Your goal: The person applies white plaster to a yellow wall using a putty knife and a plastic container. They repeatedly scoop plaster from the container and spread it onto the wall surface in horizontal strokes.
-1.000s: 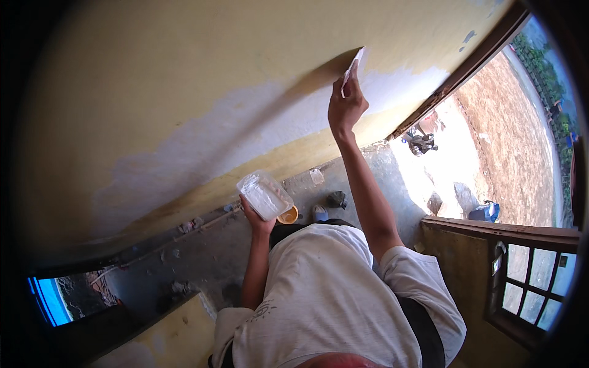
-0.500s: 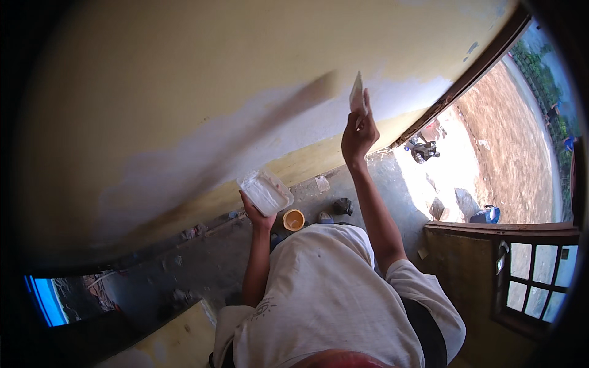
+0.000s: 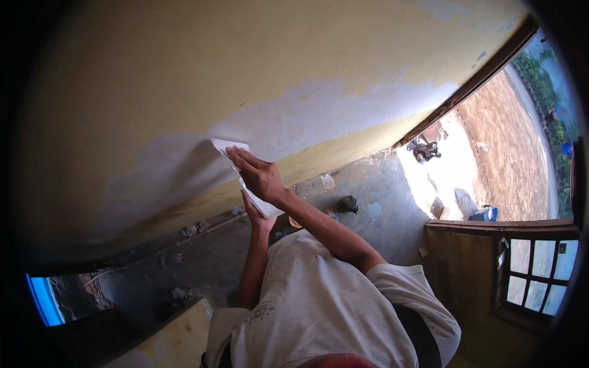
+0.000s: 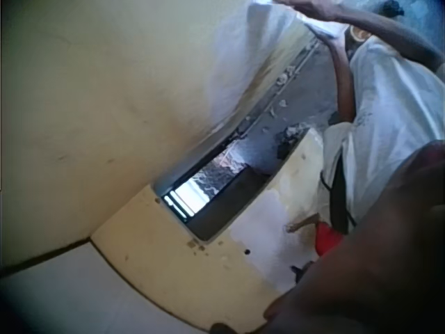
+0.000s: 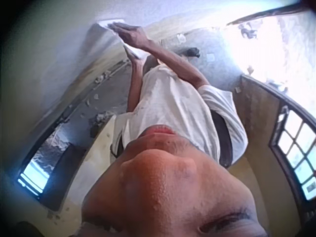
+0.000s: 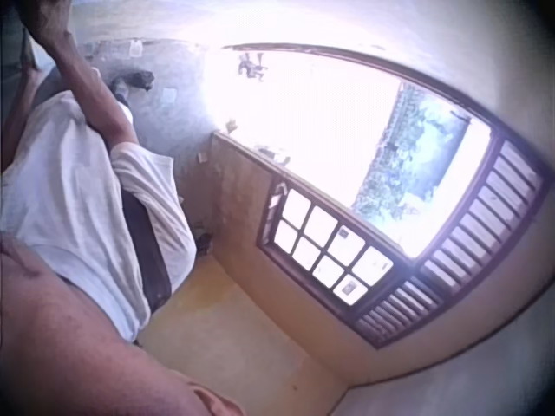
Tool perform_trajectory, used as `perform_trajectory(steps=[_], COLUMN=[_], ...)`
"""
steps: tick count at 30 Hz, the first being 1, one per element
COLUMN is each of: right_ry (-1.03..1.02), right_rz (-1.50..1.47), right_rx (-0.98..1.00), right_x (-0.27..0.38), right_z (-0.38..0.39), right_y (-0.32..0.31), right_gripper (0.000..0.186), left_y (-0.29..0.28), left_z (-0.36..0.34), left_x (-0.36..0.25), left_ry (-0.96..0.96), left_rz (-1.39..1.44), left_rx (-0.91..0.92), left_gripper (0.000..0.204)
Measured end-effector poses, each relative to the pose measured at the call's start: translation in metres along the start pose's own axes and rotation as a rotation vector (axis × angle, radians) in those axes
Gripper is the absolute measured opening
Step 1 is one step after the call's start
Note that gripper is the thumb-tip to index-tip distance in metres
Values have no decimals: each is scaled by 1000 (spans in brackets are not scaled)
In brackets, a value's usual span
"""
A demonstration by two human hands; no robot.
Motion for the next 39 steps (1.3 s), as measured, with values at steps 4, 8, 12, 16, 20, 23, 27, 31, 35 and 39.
perform_trajectory(steps=[4,8,12,16,20,23,27,31,35,39], right_ry=[76,430,247,270,221,104,144,477,569,647], right_rz=[-43,164,123,136,77,56,-95,131,51,35], right_rx=[-183,-678,-800,-672,-411,-201,19,-553,-832,-771], right_x=[-23,-100,-124,-71,10,29,22,-86,-184,-233], right_z=[-1,-28,-56,-42,8,31,52,54,25,10], right_y=[-74,-206,-217,-94,52,97,61,-77,-195,-157], right_gripper=[53,34,38,53,59,59,55,37,41,47], left_y=[-21,-45,-56,-58,-75,-66,-101,-87,-78,-79], left_z=[0,6,14,20,18,17,10,12,15,23], left_x=[-17,-30,-48,-70,-89,-95,-101,-102,-104,-111], left_ry=[16,-34,-62,-83,-37,-77,-71,-185,-201,-214], left_rz=[-50,13,-3,5,-61,-51,-103,-68,-54,-96], left_rx=[-61,-37,-62,-107,-92,-42,-53,-52,-84,-79], left_gripper=[75,73,76,68,76,74,79,69,69,70])
Point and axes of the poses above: each hand's wrist, its own z-axis away from the middle knuckle, its own y-axis out of the palm, x = y × z, the point moved 8 cm from there along -z, towards the middle knuckle, and after that the axes turned 10 degrees about y, right-handed, at the moved point
